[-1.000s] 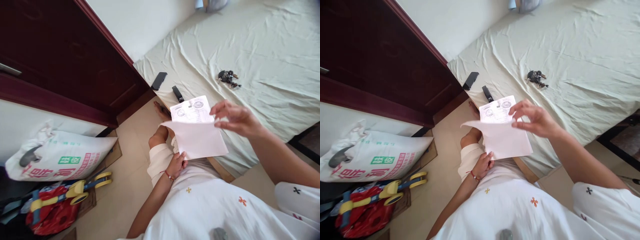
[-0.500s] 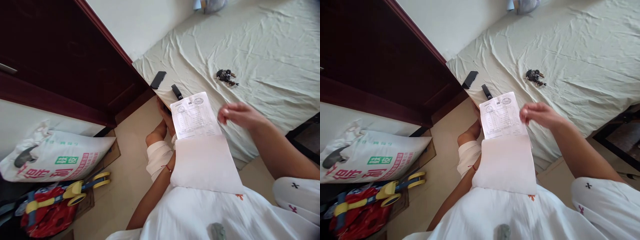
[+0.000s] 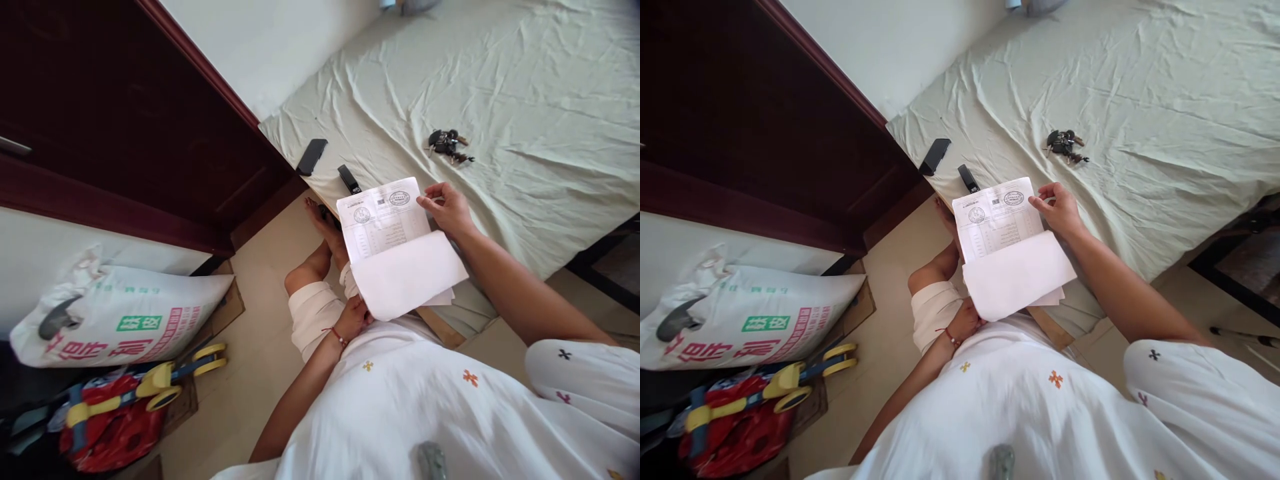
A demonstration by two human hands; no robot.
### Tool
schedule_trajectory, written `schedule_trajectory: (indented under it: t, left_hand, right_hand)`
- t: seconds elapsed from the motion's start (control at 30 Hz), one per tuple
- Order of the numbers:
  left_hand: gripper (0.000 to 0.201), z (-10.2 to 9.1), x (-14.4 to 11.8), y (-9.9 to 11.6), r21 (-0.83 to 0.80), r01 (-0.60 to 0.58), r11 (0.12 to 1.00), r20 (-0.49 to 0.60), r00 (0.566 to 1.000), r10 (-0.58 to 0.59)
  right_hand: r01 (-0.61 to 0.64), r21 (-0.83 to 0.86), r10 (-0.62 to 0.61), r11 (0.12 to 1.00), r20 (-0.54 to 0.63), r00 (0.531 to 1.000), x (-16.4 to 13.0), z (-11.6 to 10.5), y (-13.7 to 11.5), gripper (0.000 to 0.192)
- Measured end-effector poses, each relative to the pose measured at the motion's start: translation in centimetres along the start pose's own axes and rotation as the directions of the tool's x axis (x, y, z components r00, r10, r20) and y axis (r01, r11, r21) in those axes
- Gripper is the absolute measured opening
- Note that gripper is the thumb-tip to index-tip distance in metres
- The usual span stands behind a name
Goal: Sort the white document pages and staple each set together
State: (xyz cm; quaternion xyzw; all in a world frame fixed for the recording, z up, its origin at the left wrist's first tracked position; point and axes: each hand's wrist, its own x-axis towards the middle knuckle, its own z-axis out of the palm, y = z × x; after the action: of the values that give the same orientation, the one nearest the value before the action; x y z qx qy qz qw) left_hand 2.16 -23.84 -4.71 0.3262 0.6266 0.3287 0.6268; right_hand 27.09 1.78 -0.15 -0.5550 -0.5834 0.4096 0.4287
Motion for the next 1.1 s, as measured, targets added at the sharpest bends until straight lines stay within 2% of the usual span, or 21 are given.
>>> schedule_trajectory:
  t: [0.07,0.17,0.27,0.37,0.57,0.73,0.97,1.1]
  left_hand:
    - [0.059,0.1,0.2,-0.3,-0.002,0.006,1.000,0.021,1.000,-0.006]
    - [0.059,0.1,0.2,-0.5,-0.004,0.017,1.000,0.021,1.000,-0.017]
    - [0.053,0.3,0.1,-0.5,-0.015,0.033,0.999,0.010,0.999,-0.033]
    - [0.048,0.5,-0.1,-0.6,-0.041,0.039,0.998,-0.005,0.999,-0.039]
    - [0.043,0.7,-0.6,-0.7,-0.087,0.037,0.996,-0.052,0.998,-0.042]
    - [0.048,0.6,-0.7,-0.8,-0.105,0.046,0.993,-0.063,0.997,-0.052]
    - [0.044,0.7,-0.6,-0.7,-0.118,0.053,0.992,-0.061,0.996,-0.061]
    - [0.042,0.7,-0.9,-0.1,-0.097,0.073,0.993,-0.051,0.996,-0.078]
  right_hand:
    - [-0.039,-0.010,0.039,0.999,-0.003,0.999,0.1,0.1,-0.1,0.034]
    - [-0.065,0.074,0.060,0.995,0.069,0.996,0.1,0.4,0.0,0.026]
    - [-0.023,0.199,0.001,0.980,0.110,0.994,-0.1,0.7,0.2,0.022]
    - [0.020,0.241,-0.048,0.970,0.110,0.993,-0.4,0.7,0.2,0.025]
    - [0.107,0.094,-0.121,0.990,0.155,0.980,-0.7,0.0,-0.6,0.025]
    - [0.100,0.139,-0.120,0.985,0.143,0.982,-0.8,0.0,-0.6,0.023]
    - [0.175,-0.008,-0.174,0.985,0.085,0.981,-0.6,-0.5,-0.6,0.014]
    - [0.149,0.043,-0.153,0.988,0.108,0.982,-0.6,-0.8,-0.9,0.018]
